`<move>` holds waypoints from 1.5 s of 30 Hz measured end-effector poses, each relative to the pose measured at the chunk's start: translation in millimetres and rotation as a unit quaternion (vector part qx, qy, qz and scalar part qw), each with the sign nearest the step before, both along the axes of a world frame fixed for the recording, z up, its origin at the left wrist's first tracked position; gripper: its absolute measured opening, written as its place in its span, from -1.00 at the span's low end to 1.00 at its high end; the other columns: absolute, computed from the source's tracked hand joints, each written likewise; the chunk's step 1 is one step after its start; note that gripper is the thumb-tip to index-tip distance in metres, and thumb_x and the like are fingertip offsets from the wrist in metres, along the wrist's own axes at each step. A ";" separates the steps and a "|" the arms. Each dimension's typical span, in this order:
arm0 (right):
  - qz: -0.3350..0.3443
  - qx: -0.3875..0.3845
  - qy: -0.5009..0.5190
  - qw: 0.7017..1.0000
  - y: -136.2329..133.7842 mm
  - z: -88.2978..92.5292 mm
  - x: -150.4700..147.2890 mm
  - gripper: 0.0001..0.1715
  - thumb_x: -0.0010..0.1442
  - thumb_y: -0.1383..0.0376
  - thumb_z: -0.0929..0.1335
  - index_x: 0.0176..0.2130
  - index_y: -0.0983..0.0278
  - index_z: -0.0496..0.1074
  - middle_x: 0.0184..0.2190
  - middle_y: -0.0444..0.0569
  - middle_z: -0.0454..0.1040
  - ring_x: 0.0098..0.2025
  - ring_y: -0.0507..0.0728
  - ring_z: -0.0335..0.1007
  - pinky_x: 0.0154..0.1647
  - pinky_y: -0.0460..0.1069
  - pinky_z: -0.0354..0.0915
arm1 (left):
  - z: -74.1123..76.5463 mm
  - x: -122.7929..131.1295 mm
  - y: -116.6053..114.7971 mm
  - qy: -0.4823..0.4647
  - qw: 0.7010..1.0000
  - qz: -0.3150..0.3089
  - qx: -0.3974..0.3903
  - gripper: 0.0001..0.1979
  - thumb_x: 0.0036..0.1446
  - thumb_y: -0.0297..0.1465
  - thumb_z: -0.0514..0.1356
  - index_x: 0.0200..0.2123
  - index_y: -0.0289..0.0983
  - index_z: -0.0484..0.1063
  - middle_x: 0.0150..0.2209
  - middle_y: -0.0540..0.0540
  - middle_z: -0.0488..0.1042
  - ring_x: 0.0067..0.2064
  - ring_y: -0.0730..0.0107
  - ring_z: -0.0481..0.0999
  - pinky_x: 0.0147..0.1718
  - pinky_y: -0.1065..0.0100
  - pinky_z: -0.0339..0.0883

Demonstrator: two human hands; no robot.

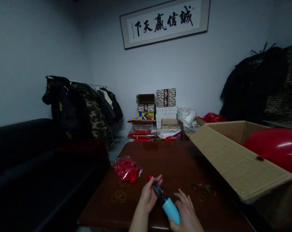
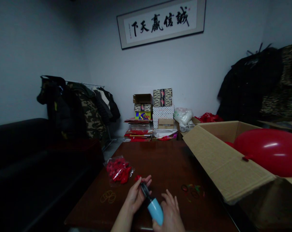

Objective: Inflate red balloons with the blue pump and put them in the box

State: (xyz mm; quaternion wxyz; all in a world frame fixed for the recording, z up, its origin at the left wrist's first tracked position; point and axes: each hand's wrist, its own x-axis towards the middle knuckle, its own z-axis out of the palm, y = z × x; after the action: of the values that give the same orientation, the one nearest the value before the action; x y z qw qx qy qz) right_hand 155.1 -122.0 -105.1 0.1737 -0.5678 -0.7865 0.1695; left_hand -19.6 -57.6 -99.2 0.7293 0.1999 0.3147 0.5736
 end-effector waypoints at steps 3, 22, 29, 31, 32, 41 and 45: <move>0.028 -0.046 0.050 0.997 0.4 1.0 -3.0 -0.55 -0.13 0.20 0.28 -0.21 0.35 0.42 0.14 0.20 0.24 0.29 0.35 -0.14 0.28 0.22 -0.18 | 0.8 -4.2 -3.5 0.003 0.999 -0.033 0.020 -0.80 0.05 -0.24 0.17 -0.40 -0.27 0.45 0.15 -0.17 0.31 0.19 0.07 0.21 -0.14 0.14 0.32; 0.058 -0.057 0.077 0.994 -3.6 8.6 -3.9 -0.48 -0.15 0.18 0.30 -0.16 0.36 0.43 0.16 0.20 0.21 0.30 0.37 -0.16 0.27 0.23 -0.14 | 20.8 -15.9 -15.4 0.041 0.992 -0.086 0.085 -0.71 0.06 -0.23 0.15 -0.30 -0.31 0.52 0.13 -0.26 0.33 0.21 -0.02 0.17 0.03 0.06 0.20; 0.038 -0.010 0.034 0.999 -10.1 18.6 -3.4 -0.52 -0.17 0.21 0.31 -0.21 0.34 0.44 0.17 0.19 0.21 0.31 0.38 -0.22 0.28 0.28 -0.32 | 21.2 -9.1 -11.5 0.051 0.994 0.011 0.099 -0.80 0.01 -0.29 0.23 -0.46 -0.33 0.48 0.10 -0.30 0.35 0.19 -0.05 0.21 0.01 0.06 0.21; 0.043 -0.013 0.049 0.998 -9.9 17.9 -3.4 -0.56 -0.18 0.21 0.31 -0.25 0.34 0.45 0.17 0.19 0.21 0.31 0.38 -0.22 0.28 0.26 -0.28 | 18.0 -5.2 -16.4 0.017 0.995 0.003 0.099 -0.77 0.03 -0.27 0.21 -0.52 -0.33 0.44 0.07 -0.31 0.38 0.19 -0.04 0.20 0.04 0.03 0.18; 0.048 -0.025 0.063 0.997 -9.3 17.4 -2.8 -0.57 -0.18 0.22 0.31 -0.27 0.35 0.45 0.17 0.19 0.21 0.30 0.38 -0.21 0.28 0.23 -0.23 | 16.7 -4.5 -18.9 0.003 0.995 -0.005 0.101 -0.76 0.05 -0.27 0.20 -0.53 -0.32 0.43 0.07 -0.31 0.39 0.20 -0.02 0.18 0.06 0.02 0.15; 0.174 -0.116 0.246 0.946 -4.2 16.8 5.1 -0.50 0.02 0.09 0.23 -0.13 0.28 0.46 0.04 0.11 0.38 0.12 0.30 0.19 0.17 0.17 0.05 | 12.7 -2.7 -23.3 -0.135 0.984 -0.031 0.113 -0.75 0.17 -0.33 0.05 -0.25 -0.25 0.51 0.18 -0.14 0.27 0.29 0.17 0.01 0.17 0.03 -0.02; 0.167 -0.113 0.263 0.943 -2.8 2.0 6.6 -0.52 0.03 0.08 0.23 -0.15 0.27 0.47 0.04 0.09 0.37 0.11 0.27 0.21 0.15 0.14 0.09 | 9.7 1.8 -25.6 -0.114 0.990 -0.029 0.071 -0.81 0.13 -0.37 0.11 -0.37 -0.26 0.52 0.07 -0.19 0.40 0.23 0.11 0.16 0.13 0.01 0.07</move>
State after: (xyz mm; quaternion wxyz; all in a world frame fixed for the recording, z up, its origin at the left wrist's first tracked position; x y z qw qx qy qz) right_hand 161.6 -124.8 -103.1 0.2785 -0.3790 -0.7723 0.4269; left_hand -17.8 -83.2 -89.5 0.7610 0.1932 0.1817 0.5920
